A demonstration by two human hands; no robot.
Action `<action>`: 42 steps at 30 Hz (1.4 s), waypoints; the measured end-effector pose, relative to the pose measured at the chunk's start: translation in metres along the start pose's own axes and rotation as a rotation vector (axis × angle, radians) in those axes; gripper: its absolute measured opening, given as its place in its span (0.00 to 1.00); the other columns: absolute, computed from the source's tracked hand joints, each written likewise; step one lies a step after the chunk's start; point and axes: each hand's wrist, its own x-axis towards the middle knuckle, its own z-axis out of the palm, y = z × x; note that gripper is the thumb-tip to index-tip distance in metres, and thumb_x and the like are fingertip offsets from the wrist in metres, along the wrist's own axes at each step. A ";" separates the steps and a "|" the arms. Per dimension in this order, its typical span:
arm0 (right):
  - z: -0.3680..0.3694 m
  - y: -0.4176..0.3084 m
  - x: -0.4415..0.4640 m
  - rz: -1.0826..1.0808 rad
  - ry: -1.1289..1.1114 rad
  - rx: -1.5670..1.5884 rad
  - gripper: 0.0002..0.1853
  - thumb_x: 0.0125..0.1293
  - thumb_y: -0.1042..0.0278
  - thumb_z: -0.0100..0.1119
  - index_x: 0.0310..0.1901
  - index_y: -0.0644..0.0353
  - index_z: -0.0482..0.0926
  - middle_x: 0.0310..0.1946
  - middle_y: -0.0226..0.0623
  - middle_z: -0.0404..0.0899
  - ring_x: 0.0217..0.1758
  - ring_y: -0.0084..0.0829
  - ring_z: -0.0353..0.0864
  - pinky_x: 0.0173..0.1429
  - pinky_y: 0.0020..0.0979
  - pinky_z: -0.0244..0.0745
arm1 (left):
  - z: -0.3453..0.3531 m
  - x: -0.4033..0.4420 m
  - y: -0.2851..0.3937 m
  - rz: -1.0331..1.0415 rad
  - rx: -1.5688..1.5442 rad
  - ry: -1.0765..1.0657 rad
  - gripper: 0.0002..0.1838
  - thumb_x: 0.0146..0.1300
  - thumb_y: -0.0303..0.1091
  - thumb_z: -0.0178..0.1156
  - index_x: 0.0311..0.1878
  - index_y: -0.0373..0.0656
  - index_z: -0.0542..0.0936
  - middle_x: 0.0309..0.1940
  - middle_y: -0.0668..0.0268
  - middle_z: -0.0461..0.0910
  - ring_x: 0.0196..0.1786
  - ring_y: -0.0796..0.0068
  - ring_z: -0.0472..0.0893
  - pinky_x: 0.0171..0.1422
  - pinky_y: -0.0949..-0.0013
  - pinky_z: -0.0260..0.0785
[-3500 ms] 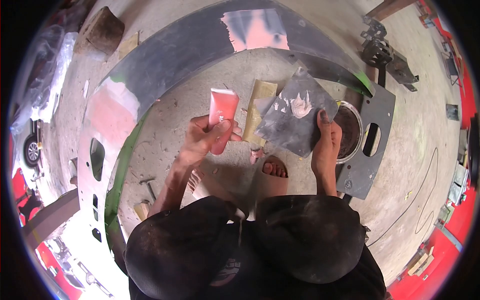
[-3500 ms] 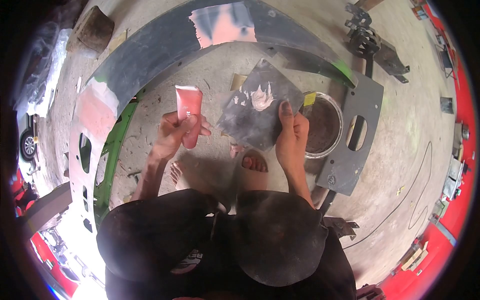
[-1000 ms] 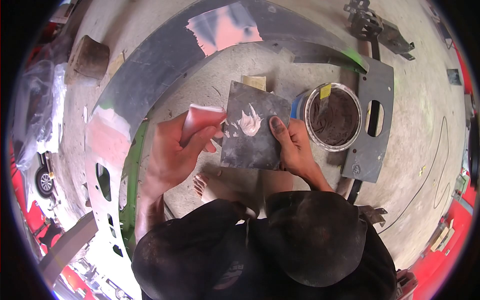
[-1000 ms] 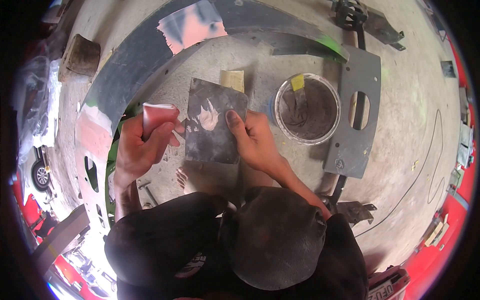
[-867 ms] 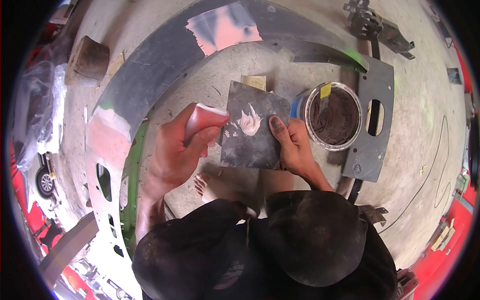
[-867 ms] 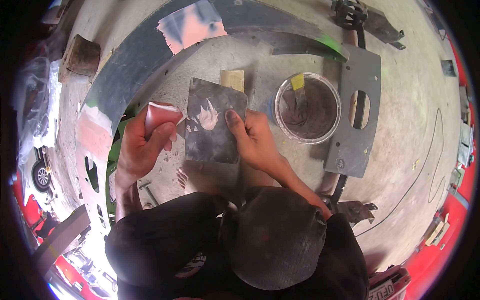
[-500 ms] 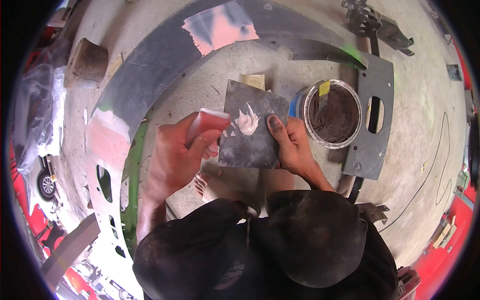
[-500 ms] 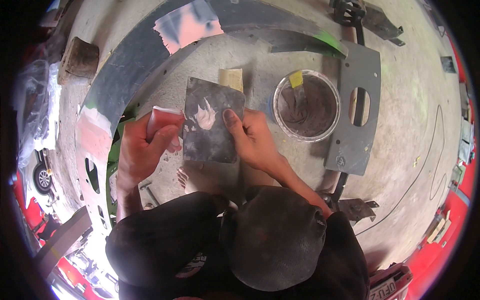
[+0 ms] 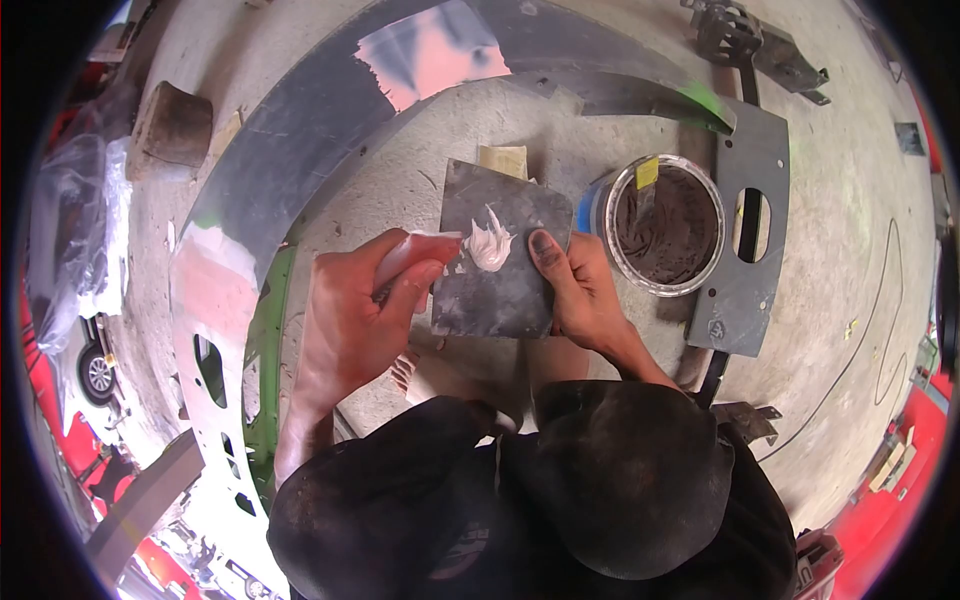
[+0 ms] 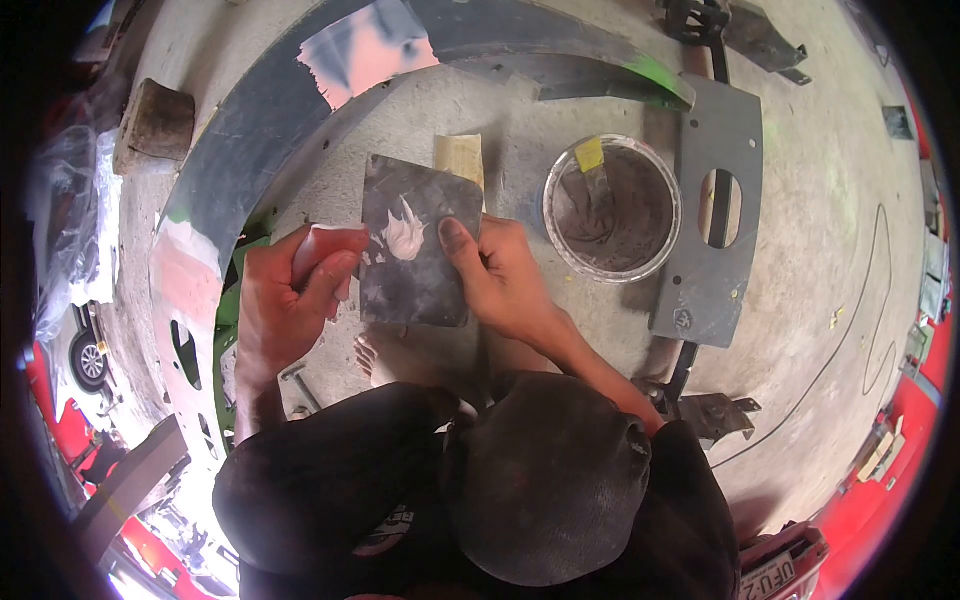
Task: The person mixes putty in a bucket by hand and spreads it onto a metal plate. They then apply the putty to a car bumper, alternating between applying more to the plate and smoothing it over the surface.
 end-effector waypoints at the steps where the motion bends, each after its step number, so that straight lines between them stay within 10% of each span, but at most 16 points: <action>1: 0.000 0.000 0.000 -0.008 0.001 0.005 0.28 0.82 0.54 0.47 0.25 0.69 0.69 0.18 0.38 0.66 0.23 0.29 0.60 0.30 0.36 0.60 | 0.000 0.001 0.000 -0.004 0.008 -0.011 0.09 0.71 0.23 0.60 0.49 0.32 0.85 0.22 0.69 0.79 0.22 0.87 0.71 0.26 0.78 0.63; 6: 0.002 0.005 0.002 -0.048 0.015 0.016 0.27 0.82 0.55 0.47 0.26 0.69 0.70 0.18 0.37 0.66 0.23 0.27 0.60 0.30 0.35 0.60 | 0.000 0.005 0.009 -0.074 0.059 -0.042 0.06 0.69 0.25 0.63 0.45 0.37 0.85 0.34 0.62 0.89 0.27 0.78 0.80 0.35 0.73 0.73; 42: -0.001 -0.004 0.007 -0.234 -0.128 -0.111 0.18 0.79 0.64 0.49 0.31 0.68 0.74 0.25 0.43 0.71 0.25 0.37 0.68 0.32 0.38 0.64 | -0.005 0.003 0.011 -0.032 0.154 -0.018 0.07 0.65 0.22 0.64 0.43 0.35 0.89 0.24 0.64 0.85 0.23 0.88 0.76 0.27 0.78 0.63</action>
